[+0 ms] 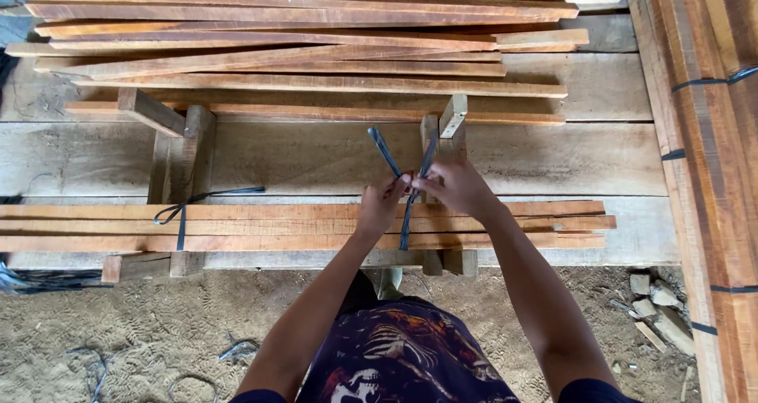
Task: Bundling thin wooden planks together using rubber strips on a workbench.
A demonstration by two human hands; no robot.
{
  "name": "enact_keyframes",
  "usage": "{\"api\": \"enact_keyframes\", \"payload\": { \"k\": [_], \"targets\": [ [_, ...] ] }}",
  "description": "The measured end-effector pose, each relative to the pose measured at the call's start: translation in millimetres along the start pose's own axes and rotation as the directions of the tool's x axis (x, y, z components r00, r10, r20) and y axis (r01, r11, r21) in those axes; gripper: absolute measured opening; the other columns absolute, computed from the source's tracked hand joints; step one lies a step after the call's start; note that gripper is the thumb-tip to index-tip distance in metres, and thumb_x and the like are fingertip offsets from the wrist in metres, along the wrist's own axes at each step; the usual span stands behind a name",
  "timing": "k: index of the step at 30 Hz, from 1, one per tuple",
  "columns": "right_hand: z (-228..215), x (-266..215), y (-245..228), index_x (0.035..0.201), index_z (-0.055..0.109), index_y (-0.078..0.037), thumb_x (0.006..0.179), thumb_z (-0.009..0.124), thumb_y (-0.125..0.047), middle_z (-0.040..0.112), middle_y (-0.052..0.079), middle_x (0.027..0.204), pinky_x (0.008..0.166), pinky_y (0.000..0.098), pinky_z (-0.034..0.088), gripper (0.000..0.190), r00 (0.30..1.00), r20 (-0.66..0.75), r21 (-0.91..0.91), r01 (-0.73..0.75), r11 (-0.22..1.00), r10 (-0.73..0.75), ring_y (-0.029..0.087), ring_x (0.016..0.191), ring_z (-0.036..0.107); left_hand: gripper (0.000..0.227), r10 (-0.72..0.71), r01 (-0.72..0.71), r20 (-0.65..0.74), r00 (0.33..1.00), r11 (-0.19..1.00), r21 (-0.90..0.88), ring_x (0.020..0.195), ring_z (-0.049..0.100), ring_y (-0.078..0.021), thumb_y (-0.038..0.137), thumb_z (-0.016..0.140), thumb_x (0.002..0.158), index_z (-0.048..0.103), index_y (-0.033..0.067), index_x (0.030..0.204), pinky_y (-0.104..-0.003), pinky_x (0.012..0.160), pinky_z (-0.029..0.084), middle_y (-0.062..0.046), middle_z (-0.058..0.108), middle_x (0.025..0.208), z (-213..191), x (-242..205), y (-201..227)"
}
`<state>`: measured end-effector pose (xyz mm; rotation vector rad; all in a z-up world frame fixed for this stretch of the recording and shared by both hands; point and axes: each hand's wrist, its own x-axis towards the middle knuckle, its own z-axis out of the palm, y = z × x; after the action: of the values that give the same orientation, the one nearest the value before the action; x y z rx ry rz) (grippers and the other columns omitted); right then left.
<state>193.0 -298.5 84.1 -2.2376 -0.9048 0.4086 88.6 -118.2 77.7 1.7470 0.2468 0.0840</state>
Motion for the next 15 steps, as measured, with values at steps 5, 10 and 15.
{"api": "enact_keyframes", "payload": {
  "k": [5, 10, 15],
  "targets": [
    [26.2, 26.0, 28.6, 0.099, 0.068, 0.006, 0.096, 0.077, -0.021, 0.076, 0.026, 0.100, 0.074, 0.0466, 0.061, 0.029, 0.992, -0.082, 0.195, -0.080, 0.978, 0.097, 0.041, 0.088, 0.076, 0.041, -0.099, 0.101, 0.034, 0.995, 0.993, -0.056, 0.074, 0.065, -0.0207, 0.041, 0.056, 0.110, 0.066, 0.0024, 0.102, -0.043, 0.063, 0.049, -0.016, 0.070, 0.086, 3.1, 13.3, -44.5],
    [22.7, 42.9, 34.4, 0.101, 0.070, 0.000, 0.097, 0.076, -0.028, 0.077, 0.019, 0.095, 0.073, 0.0457, 0.062, 0.029, 0.987, -0.083, -0.015, -0.140, 0.990, 0.138, 0.035, 0.089, 0.077, 0.049, -0.147, 0.147, 0.032, 0.989, 0.989, 0.011, 0.052, 0.048, -0.0107, 0.050, 0.057, 0.108, 0.067, 0.0047, 0.091, -0.038, 0.048, 0.037, -0.011, 0.067, 0.073, 1.0, 15.4, -54.1],
    [-37.5, 18.8, -32.6, 0.099, 0.070, 0.006, 0.091, 0.076, -0.009, 0.075, 0.028, 0.093, 0.075, 0.0452, 0.063, 0.018, 0.986, 0.155, 0.455, -0.122, 0.882, 0.056, 0.034, 0.079, 0.077, 0.026, -0.183, 0.183, 0.013, 0.983, 0.970, -0.158, 0.087, 0.072, -0.0194, 0.025, 0.066, 0.104, 0.069, 0.0027, 0.117, -0.036, 0.080, 0.060, -0.015, 0.074, 0.096, -1.2, 15.3, -68.0]
  ]
}}
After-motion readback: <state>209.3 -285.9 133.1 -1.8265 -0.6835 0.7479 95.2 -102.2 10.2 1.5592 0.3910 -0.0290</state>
